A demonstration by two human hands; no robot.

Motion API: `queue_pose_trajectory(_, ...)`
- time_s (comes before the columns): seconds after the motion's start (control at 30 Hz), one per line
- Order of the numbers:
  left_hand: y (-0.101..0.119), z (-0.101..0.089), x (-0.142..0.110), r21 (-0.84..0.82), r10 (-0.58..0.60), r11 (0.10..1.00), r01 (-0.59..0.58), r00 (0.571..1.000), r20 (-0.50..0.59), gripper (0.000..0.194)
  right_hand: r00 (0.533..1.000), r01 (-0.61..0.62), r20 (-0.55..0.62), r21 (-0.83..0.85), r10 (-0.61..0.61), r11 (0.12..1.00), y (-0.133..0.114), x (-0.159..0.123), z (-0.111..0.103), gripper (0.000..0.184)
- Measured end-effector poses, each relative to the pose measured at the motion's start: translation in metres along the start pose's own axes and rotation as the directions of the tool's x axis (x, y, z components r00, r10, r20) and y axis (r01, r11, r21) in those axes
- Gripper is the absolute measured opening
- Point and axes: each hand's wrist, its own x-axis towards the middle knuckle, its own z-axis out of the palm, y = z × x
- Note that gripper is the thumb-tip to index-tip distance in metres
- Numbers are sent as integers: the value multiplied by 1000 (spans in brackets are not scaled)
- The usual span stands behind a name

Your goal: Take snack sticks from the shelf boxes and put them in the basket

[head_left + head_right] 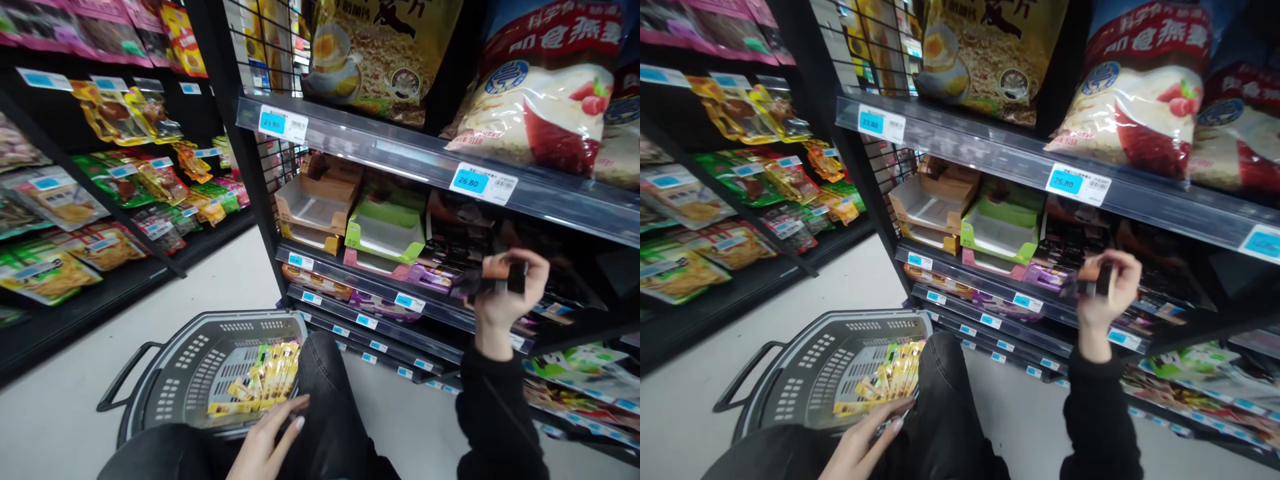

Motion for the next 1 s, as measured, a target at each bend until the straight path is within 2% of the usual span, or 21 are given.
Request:
queue_pose_trajectory(0.03, 12, 11, 8, -99, -8, 995, 11, 1000, 29, 35, 998, -60, -19, 0, 60, 998, -11, -24, 8, 27)
queue_pose_trajectory(0.07, 25, 26, 19, -233, -3, 972, 15, 999, 53, 38, 994, -107, 17, -74, 108, 992, -20, -51, 18, 25)
queue_pose_trajectory(0.1, 37, 44, 35, -389, 16, 921, 5, 999, 51, 45, 987, -160, -34, -144, 157, 977, -25, -80, 28, 27)
queue_pose_trajectory(0.13, 46, 64, 53, -541, 36, 840, 27, 994, 105, 52, 976, -218, -73, -204, 207, 954, -27, -111, 37, 31)
queue_pose_trajectory(0.17, 51, 85, 71, -661, 15, 743, 108, 984, 177, 53, 958, -283, -108, -253, 264, 925, -25, -143, 42, 35)
queue_pose_trajectory(0.2, 51, 107, 88, -745, 3, 635, 204, 964, 267, 55, 942, -333, -77, -302, 325, 893, -19, -173, 42, 35)
queue_pose_trajectory(0.23, 46, 127, 100, -796, -1, 534, 285, 942, 336, 57, 924, -365, -15, -341, 383, 866, -11, -199, 38, 33)
queue_pose_trajectory(0.27, 39, 143, 107, -783, -25, 475, 401, 896, 443, 61, 897, -386, 67, -368, 438, 846, -1, -222, 28, 31)
queue_pose_trajectory(0.33, 22, 164, 106, -755, -75, 428, 497, 852, 518, 67, 835, -411, 201, -390, 512, 824, 21, -249, 0, 27)
queue_pose_trajectory(0.37, 16, 167, 100, -755, -89, 423, 501, 852, 516, 70, 810, -434, 222, -394, 542, 810, 31, -255, -16, 27)
queue_pose_trajectory(0.43, 12, 160, 87, -787, -51, 462, 408, 898, 436, 74, 740, -520, 249, -378, 625, 766, 44, -253, -42, 28)
queue_pose_trajectory(0.47, 15, 152, 81, -795, 0, 512, 327, 925, 380, 75, 669, -580, 312, -349, 675, 736, 46, -249, -49, 31)
queue_pose_trajectory(0.53, 26, 131, 75, -748, 142, 653, 118, 951, 274, 69, 446, -712, 559, -251, 699, 656, 40, -239, -52, 37)
queue_pose_trajectory(0.57, 33, 120, 73, -692, 203, 722, 15, 951, 233, 64, 340, -768, 683, -195, 647, 610, 32, -235, -49, 37)
queue_pose_trajectory(0.6, 41, 109, 71, -626, 248, 776, -75, 949, 193, 59, 273, -808, 767, -144, 580, 571, 21, -232, -44, 34)
queue_pose_trajectory(0.63, 48, 100, 69, -565, 266, 814, -136, 952, 154, 55, 253, -831, 809, -99, 531, 547, 9, -230, -38, 31)
queue_pose_trajectory(0.7, 59, 83, 62, -463, 234, 870, -171, 969, 80, 52, 291, -833, 814, -43, 503, 552, -16, -224, -26, 26)
queue_pose_trajectory(0.77, 66, 69, 51, -361, 172, 920, -150, 985, 31, 53, 336, -808, 797, -30, 502, 588, -37, -218, -15, 22)
queue_pose_trajectory(0.83, 69, 57, 38, -250, 131, 961, -115, 990, 45, 52, 348, -792, 793, -36, 499, 609, -53, -210, -6, 22)
queue_pose_trajectory(0.93, 69, 42, 21, -121, 57, 992, -43, 992, 109, 38, 348, -775, 807, -38, 476, 631, -70, -202, 4, 22)
queue_pose_trajectory(1.0, 67, 36, 13, -84, 9, 996, -2, 997, 83, 31, 344, -755, 832, -32, 436, 655, -79, -199, 10, 22)
